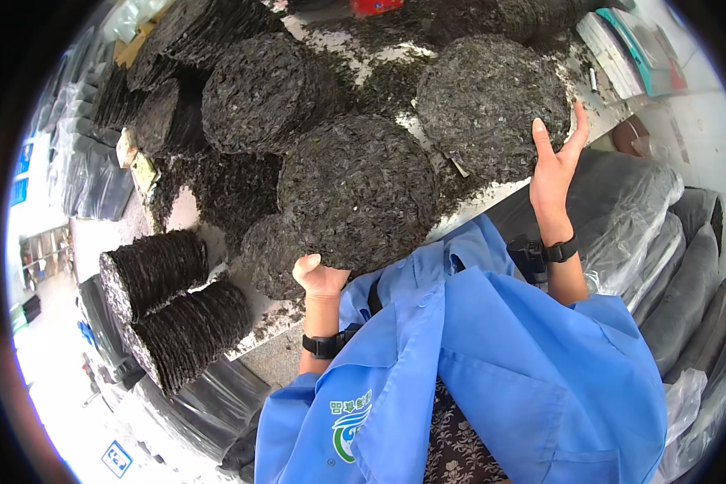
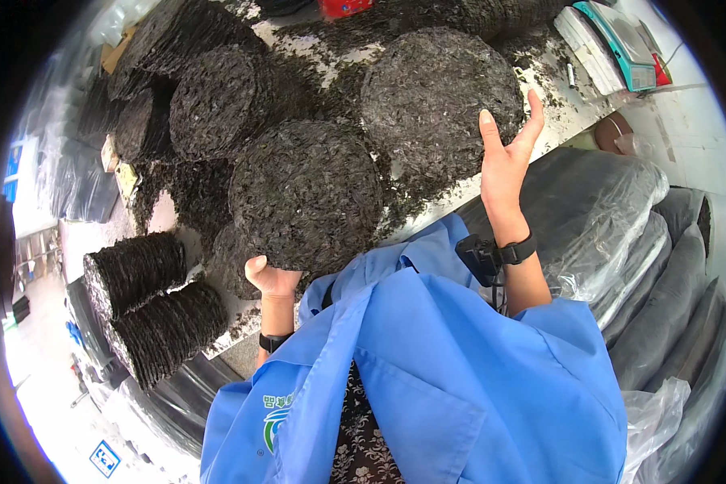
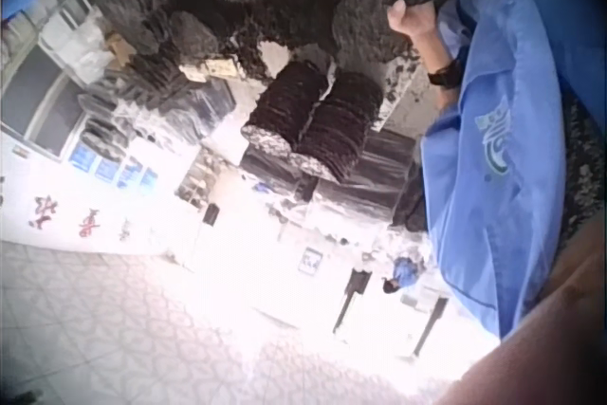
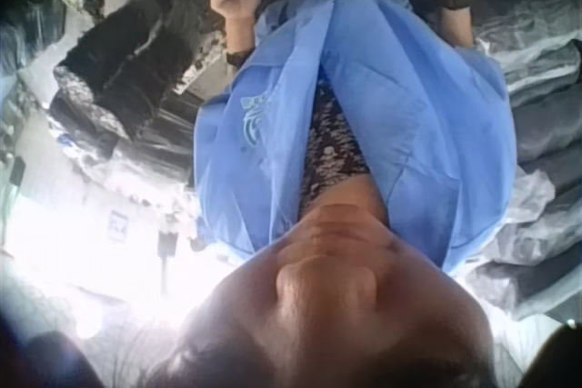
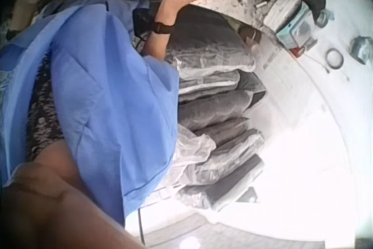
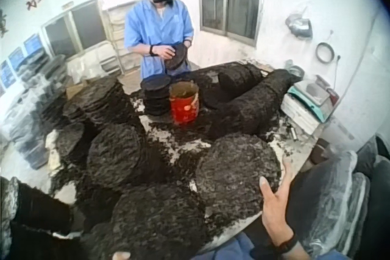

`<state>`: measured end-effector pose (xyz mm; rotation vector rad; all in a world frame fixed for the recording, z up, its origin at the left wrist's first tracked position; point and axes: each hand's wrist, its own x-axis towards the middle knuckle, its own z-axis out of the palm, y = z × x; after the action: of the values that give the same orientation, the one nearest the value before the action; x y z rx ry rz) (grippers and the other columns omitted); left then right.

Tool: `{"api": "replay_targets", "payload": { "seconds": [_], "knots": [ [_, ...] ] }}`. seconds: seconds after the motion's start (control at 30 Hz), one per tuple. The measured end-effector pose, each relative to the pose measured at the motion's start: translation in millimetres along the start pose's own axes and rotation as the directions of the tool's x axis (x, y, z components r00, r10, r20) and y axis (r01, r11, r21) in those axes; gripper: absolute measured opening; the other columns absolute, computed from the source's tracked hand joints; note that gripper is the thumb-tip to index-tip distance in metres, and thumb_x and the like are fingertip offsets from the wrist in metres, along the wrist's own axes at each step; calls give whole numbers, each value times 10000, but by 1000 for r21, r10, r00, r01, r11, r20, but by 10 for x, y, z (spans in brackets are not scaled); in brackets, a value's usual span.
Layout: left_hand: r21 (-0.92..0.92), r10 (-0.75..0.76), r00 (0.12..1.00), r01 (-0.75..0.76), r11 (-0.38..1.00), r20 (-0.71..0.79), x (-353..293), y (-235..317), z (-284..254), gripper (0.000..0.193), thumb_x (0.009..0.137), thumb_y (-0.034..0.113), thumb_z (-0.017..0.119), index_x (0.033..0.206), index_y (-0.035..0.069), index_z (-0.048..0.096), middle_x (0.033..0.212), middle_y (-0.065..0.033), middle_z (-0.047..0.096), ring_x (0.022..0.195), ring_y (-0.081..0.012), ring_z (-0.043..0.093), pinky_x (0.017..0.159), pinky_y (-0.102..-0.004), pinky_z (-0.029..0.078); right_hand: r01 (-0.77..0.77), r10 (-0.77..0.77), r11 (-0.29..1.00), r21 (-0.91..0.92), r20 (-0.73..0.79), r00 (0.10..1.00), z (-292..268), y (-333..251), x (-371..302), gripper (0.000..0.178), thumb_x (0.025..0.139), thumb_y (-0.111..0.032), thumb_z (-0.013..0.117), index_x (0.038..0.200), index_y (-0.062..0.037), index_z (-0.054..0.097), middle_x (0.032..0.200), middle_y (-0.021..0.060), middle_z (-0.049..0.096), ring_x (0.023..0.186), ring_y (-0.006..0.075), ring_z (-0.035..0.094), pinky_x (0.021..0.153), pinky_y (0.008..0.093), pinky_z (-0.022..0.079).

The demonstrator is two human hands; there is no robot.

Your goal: The person repeatedly picks up individual sheets of dark, dried seaweed from a large pile on a table and stacks them into neat, cylindrical bundles. The person uses both hands to align the sheets and occasionally brushes off loose debris. The process is repetitive, focusing on building up the height of the stacks.

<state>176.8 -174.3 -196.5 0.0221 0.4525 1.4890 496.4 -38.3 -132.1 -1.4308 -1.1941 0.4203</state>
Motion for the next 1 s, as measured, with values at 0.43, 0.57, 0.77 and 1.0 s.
{"api": "replay_targets", "payload": {
  "seconds": [0.43,0.57,0.77,1.0],
  "knots": [
    [115,601,799,-595,796,-26,-1520,1175,-379,698,638,228,590,1299,28,489,1287,-153,534,1197,-349,484,1054,-510,341,-446,76,888,112,921,383,1828,104,-1802,580,870,-220,640,1317,1,343,1164,168,519,1098,233,502,944,335,397],
    [108,669,732,-660,744,-132,-1838,1234,-494,703,648,224,599,1313,34,474,1302,-149,518,1218,-343,464,1063,-505,315,-190,-20,979,69,969,246,2179,-217,-2093,586,871,-207,618,1324,8,314,1239,248,479,1133,359,512,956,407,406],
    [249,590,792,-547,799,-154,-1436,753,-310,731,676,118,606,1367,26,386,1350,-157,458,1251,-335,432,1093,-483,289,3,-442,896,443,893,86,1632,-941,-1726,543,819,-344,666,1176,-1,444,1310,237,421,1214,383,428,999,425,368],
    [385,326,934,-248,889,-149,-877,304,-175,822,642,197,863,1313,40,415,1244,-82,528,1145,-239,527,998,-359,436,246,-594,783,571,805,20,1500,-895,-1760,721,637,-502,792,1029,-19,427,1344,271,396,1292,455,338,1031,485,334]
  ]
}}
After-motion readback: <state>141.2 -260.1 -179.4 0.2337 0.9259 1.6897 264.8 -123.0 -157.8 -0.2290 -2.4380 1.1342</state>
